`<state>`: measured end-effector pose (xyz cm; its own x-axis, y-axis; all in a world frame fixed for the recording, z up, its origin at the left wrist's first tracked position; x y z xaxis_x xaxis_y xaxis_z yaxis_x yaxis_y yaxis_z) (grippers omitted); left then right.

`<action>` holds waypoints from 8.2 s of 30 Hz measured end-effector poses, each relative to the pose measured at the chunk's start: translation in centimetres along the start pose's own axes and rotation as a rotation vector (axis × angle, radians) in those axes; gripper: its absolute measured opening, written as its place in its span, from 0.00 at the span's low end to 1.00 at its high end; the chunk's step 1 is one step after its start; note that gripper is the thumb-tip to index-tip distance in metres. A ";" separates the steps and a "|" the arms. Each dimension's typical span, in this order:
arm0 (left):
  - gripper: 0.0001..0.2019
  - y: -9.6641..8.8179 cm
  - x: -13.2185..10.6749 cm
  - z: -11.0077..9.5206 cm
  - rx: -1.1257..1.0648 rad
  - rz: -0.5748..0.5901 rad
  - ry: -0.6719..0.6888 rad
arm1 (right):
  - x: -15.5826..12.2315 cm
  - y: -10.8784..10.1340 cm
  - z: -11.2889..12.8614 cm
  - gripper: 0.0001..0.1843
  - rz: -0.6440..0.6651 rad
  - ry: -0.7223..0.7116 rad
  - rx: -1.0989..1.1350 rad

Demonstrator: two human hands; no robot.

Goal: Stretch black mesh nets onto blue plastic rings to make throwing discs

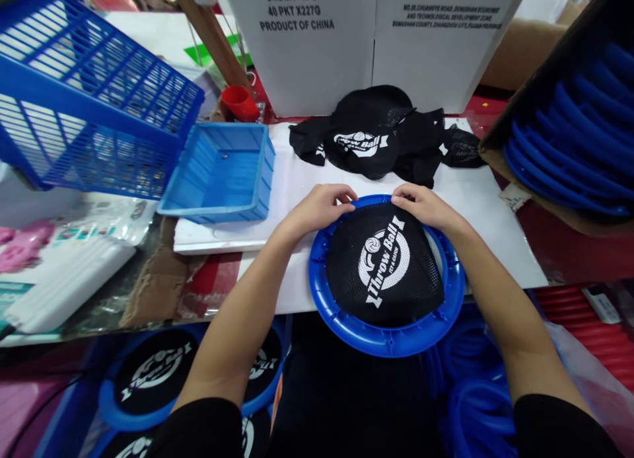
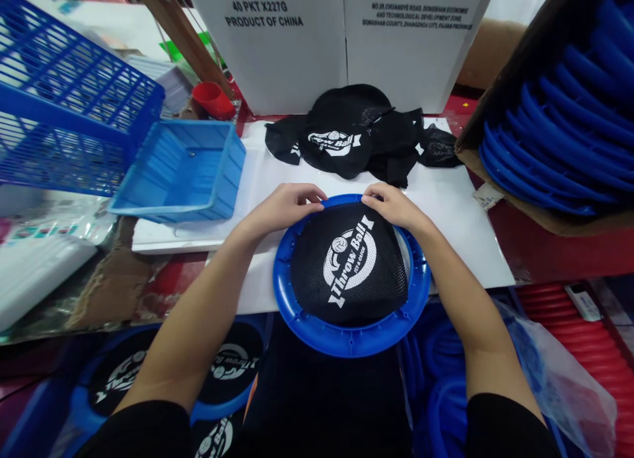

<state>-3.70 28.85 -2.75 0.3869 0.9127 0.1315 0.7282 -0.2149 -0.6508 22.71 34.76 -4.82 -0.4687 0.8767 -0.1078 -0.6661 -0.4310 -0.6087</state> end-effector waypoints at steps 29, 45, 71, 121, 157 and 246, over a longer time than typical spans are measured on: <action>0.07 1.8 0.7 -1.0 0.092 0.018 0.150 | 0.0 0.0 0.4 0.13 0.041 -0.029 0.001; 0.12 1.4 0.8 -0.1 -0.063 0.044 0.019 | 0.4 0.1 0.6 0.12 0.055 0.001 -0.033; 0.07 2.3 1.1 -0.7 0.029 -0.041 -0.104 | 1.3 1.1 2.6 0.09 0.140 -0.344 -0.230; 0.06 3.2 1.9 1.3 -0.002 -0.111 0.001 | 2.4 1.6 1.6 0.06 -0.033 -0.157 -0.155; 0.07 3.4 2.0 0.2 0.120 -0.063 -0.112 | 1.8 1.7 1.7 0.07 0.009 -0.183 -0.197; 0.10 -0.7 -0.2 1.0 -0.077 0.053 -0.046 | -2.3 -3.3 1.6 0.18 0.189 -0.043 -0.229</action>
<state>-4.84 29.17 -3.10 0.4011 0.9139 0.0625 0.7495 -0.2881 -0.5959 25.04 33.85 -1.32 -0.5993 0.7735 -0.2061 -0.4189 -0.5225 -0.7426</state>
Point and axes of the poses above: each hand's wrist, its own x-axis towards the middle knuckle, its own y-axis out of the palm, z = x × y, the point moved 2 cm from there along x, towards the middle knuckle, and after that the axes turned 11 degrees about y, right-handed, at the moved point
